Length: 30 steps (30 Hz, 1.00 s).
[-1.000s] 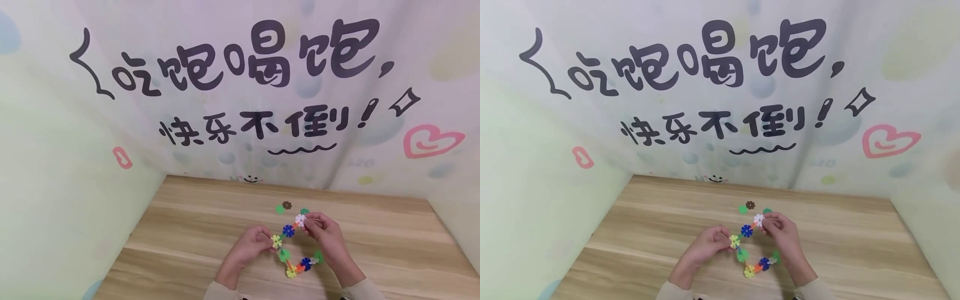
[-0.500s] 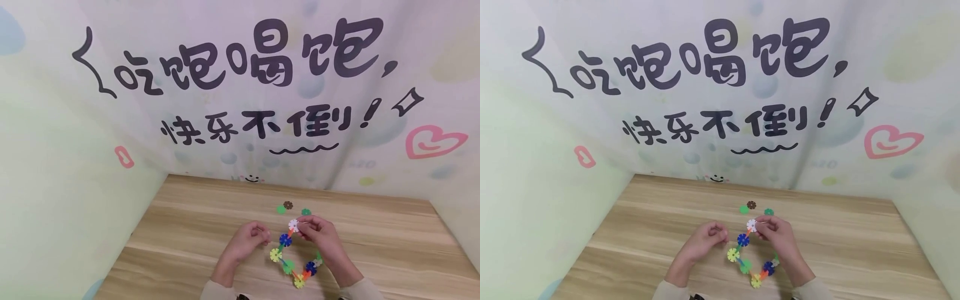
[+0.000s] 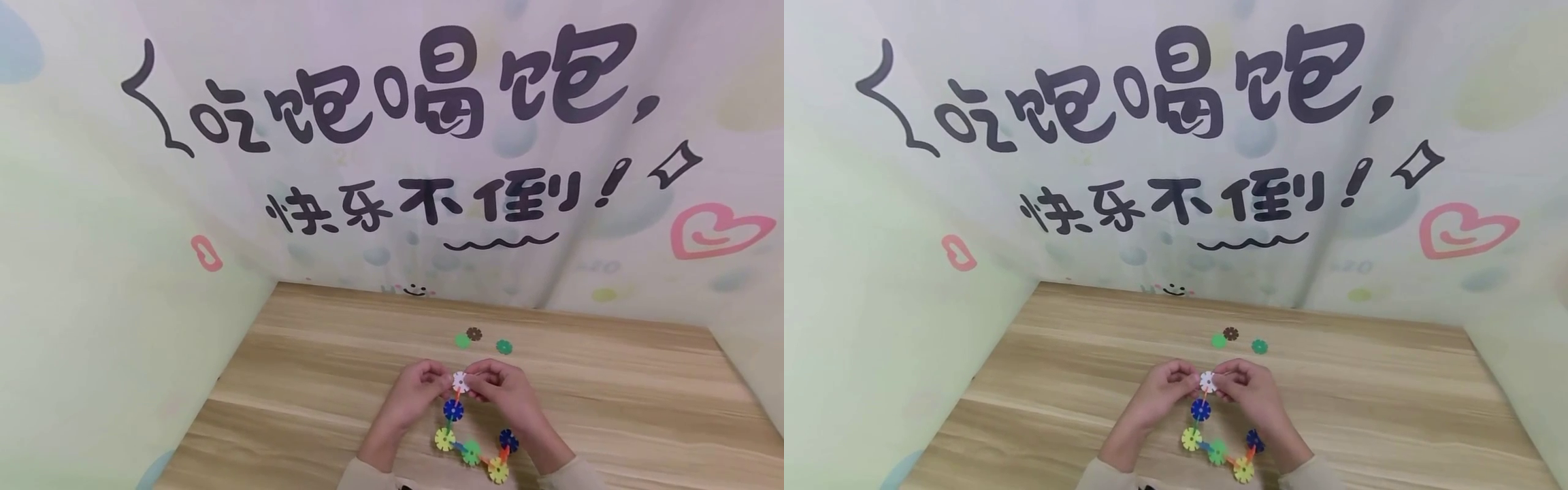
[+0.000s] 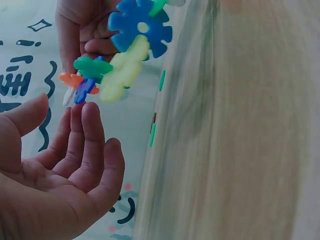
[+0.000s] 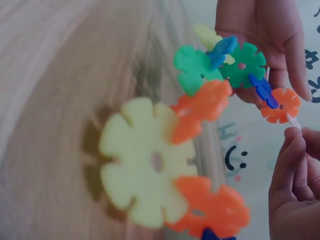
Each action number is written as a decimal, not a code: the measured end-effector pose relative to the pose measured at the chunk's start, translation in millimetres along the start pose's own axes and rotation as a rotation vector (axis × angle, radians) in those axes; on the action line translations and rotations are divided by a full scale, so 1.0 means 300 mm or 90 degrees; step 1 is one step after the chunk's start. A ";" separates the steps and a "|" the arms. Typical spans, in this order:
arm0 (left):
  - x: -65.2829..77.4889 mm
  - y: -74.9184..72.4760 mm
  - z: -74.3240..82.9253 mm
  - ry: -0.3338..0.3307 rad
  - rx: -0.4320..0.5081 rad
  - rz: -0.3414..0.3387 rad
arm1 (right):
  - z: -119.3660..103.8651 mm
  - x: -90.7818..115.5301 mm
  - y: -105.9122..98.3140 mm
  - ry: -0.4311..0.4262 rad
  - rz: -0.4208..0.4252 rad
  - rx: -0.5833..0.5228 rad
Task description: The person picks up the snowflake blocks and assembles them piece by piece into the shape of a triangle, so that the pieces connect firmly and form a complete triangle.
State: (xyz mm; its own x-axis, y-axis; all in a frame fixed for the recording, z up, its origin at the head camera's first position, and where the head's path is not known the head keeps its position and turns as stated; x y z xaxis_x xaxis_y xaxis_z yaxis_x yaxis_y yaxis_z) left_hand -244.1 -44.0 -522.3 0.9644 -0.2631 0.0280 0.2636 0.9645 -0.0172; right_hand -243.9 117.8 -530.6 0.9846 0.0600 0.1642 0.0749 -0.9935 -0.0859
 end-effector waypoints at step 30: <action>0.011 -0.041 -0.030 -0.050 -0.030 0.046 | -0.031 -0.145 -0.321 -0.035 0.144 0.118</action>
Point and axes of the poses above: each hand's wrist, its own x-axis away from the middle knuckle, its own y-axis out of the palm, z = x × y, the point moved 9 cm from there along -x, towards the middle knuckle, and after that the axes turned 3 degrees about z, right-handed, at the moved point
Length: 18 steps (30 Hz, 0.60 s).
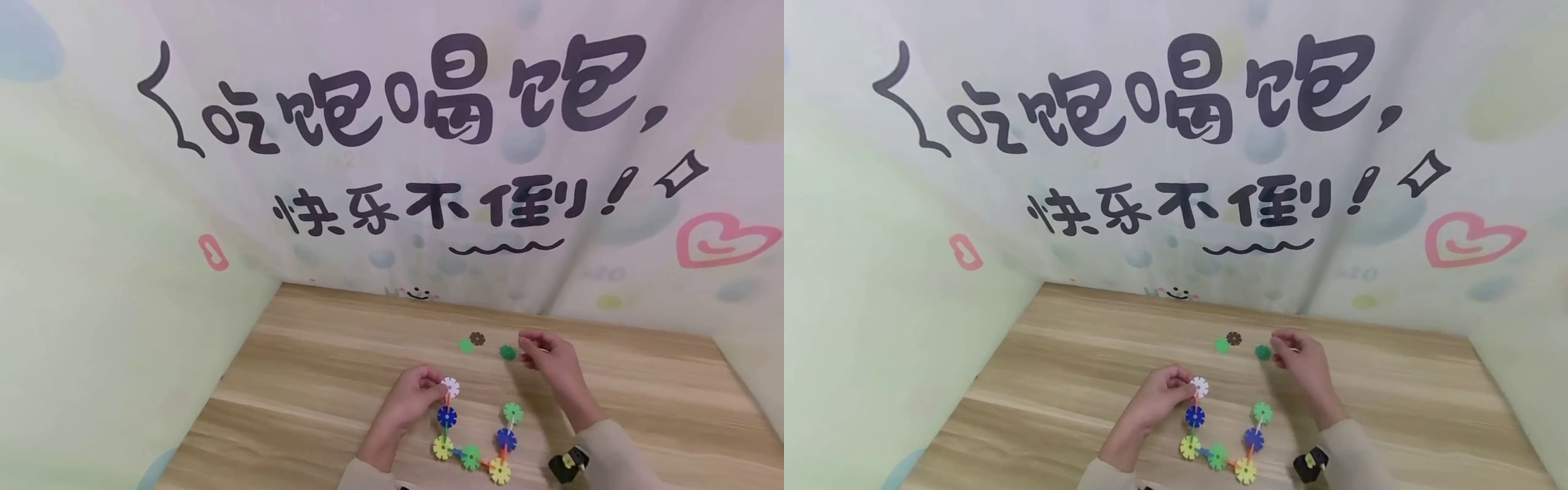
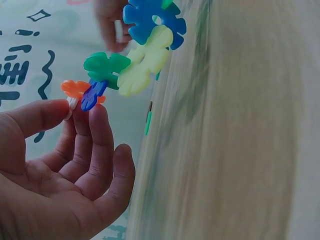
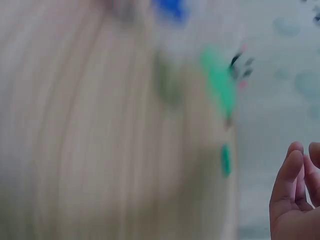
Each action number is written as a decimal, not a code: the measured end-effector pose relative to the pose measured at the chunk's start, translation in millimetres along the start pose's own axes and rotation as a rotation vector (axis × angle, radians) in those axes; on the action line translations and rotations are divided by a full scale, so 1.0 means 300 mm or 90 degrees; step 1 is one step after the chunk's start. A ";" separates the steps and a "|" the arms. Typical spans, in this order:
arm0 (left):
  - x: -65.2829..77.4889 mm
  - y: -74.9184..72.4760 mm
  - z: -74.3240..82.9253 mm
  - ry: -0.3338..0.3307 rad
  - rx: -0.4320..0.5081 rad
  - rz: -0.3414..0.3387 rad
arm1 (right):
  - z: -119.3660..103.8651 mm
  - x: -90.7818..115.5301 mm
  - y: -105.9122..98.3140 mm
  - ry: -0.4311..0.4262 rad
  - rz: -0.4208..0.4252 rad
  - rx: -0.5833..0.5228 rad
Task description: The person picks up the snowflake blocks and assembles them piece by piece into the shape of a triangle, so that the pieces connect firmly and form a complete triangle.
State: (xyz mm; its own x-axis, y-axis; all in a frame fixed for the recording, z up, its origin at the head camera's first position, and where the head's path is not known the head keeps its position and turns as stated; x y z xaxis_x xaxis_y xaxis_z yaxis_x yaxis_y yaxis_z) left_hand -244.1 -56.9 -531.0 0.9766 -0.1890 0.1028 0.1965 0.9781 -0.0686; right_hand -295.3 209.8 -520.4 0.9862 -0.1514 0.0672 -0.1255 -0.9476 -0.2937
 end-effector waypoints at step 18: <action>0.010 0.025 -0.007 -0.004 0.020 -0.018 | 0.120 -0.070 0.025 -0.066 -0.037 0.277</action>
Point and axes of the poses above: each hand's wrist, its own x-axis away from the middle knuckle, its own y-axis out of the palm, z = x × y, the point moved 9 cm from there along -x, towards the middle knuckle, and after that the axes turned 3 degrees about z, right-handed, at the moved point
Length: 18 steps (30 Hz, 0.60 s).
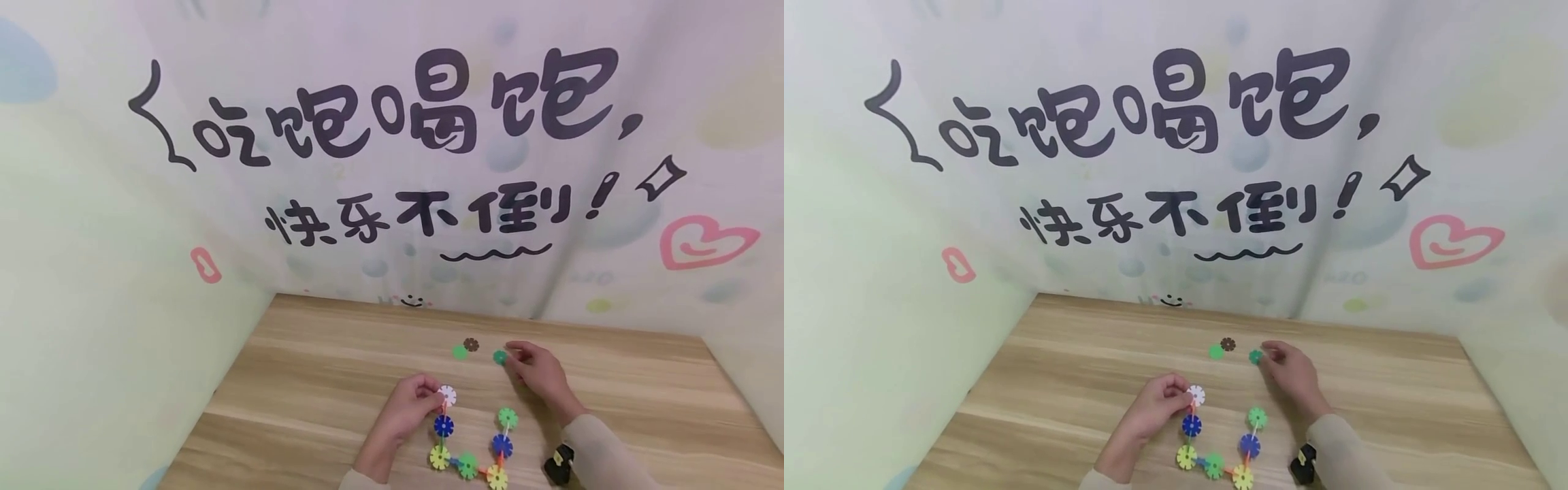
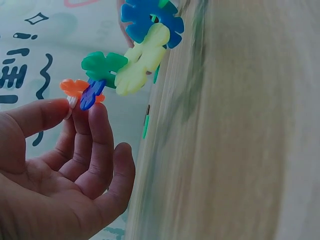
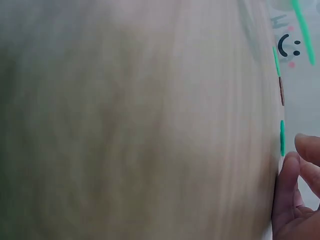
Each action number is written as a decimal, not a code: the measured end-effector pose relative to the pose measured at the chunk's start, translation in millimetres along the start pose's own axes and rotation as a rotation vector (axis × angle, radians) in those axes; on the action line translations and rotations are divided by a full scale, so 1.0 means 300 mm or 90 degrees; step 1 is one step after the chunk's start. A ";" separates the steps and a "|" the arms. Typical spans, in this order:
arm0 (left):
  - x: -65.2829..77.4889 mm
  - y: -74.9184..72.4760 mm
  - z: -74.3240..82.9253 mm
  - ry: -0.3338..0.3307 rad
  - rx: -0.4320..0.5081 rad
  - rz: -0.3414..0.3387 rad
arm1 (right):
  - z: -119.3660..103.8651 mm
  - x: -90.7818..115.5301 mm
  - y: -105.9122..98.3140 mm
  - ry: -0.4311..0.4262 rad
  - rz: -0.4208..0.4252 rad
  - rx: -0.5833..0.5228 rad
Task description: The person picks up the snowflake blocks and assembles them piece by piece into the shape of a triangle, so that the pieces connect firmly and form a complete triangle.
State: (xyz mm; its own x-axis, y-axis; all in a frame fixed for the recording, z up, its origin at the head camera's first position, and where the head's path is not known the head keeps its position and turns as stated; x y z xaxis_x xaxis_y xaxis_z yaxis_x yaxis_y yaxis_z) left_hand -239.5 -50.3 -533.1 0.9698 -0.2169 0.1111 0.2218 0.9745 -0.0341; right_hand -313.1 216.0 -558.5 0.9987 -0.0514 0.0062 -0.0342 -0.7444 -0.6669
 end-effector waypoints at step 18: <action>-0.013 -0.002 0.003 0.020 -0.027 -0.004 | -0.036 -0.004 0.004 -0.079 0.016 0.096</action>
Point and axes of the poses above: each hand's wrist, its own x-axis away from the middle knuckle, its own y-axis out of the palm, z = x × y, the point moved 9 cm from there along -x, towards the middle knuckle, and after that the axes turned 3 degrees about z, right-handed, at the moved point
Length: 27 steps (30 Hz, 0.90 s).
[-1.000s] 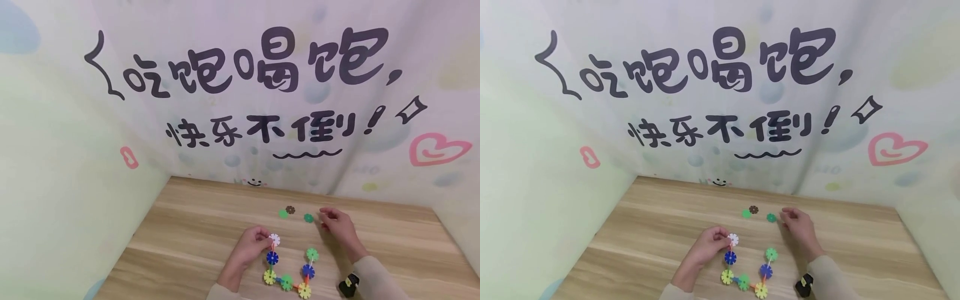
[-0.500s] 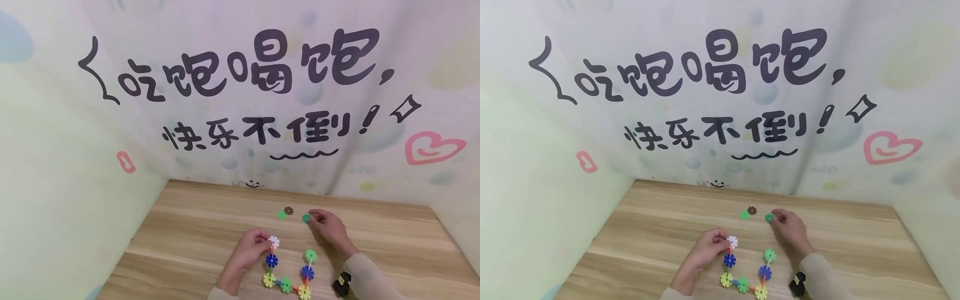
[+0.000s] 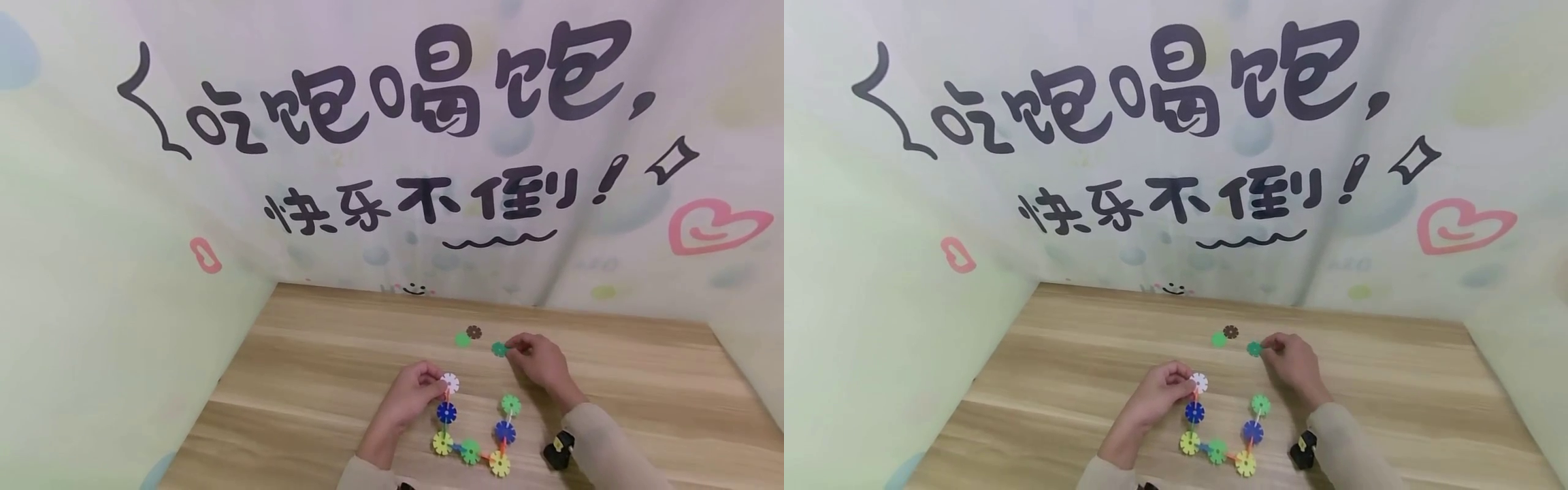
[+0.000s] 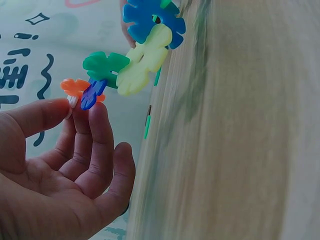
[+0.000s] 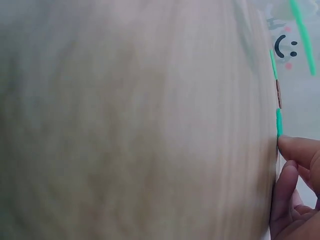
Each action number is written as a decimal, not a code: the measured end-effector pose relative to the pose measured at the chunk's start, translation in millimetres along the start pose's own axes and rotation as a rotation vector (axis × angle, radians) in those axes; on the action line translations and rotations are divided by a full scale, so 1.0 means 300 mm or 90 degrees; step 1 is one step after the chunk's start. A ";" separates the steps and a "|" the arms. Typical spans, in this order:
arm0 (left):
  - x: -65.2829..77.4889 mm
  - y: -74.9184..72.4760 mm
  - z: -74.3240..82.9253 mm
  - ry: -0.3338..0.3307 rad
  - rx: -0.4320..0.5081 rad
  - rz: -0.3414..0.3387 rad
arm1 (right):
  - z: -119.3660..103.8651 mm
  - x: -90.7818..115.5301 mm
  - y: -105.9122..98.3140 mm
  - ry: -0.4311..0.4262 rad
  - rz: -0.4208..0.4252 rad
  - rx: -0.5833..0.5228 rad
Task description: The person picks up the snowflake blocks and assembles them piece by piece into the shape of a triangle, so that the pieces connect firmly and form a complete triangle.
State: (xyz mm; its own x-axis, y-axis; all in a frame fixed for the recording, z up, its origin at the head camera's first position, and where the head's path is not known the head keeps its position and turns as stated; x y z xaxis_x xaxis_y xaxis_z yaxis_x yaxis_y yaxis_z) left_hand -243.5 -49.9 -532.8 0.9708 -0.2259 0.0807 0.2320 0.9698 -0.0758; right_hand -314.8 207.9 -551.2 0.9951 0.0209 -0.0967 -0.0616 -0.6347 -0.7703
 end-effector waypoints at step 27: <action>-0.005 0.002 0.002 -0.012 -0.008 -0.001 | -0.019 -0.001 0.010 0.001 -0.040 -0.027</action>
State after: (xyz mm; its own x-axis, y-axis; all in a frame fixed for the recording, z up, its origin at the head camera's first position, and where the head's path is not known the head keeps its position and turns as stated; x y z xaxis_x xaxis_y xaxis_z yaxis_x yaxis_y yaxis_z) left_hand -244.9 -48.9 -532.2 0.9692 -0.2256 0.0990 0.2344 0.9681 -0.0886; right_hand -314.8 201.7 -549.9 0.9970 0.0607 -0.0481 0.0044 -0.6645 -0.7473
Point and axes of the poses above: each hand's wrist, its own x-axis away from the middle knuckle, its own y-axis out of the palm, z = x × y, the point moved 9 cm from there along -x, towards the middle knuckle, and after that the axes turned 3 degrees about z, right-handed, at the moved point
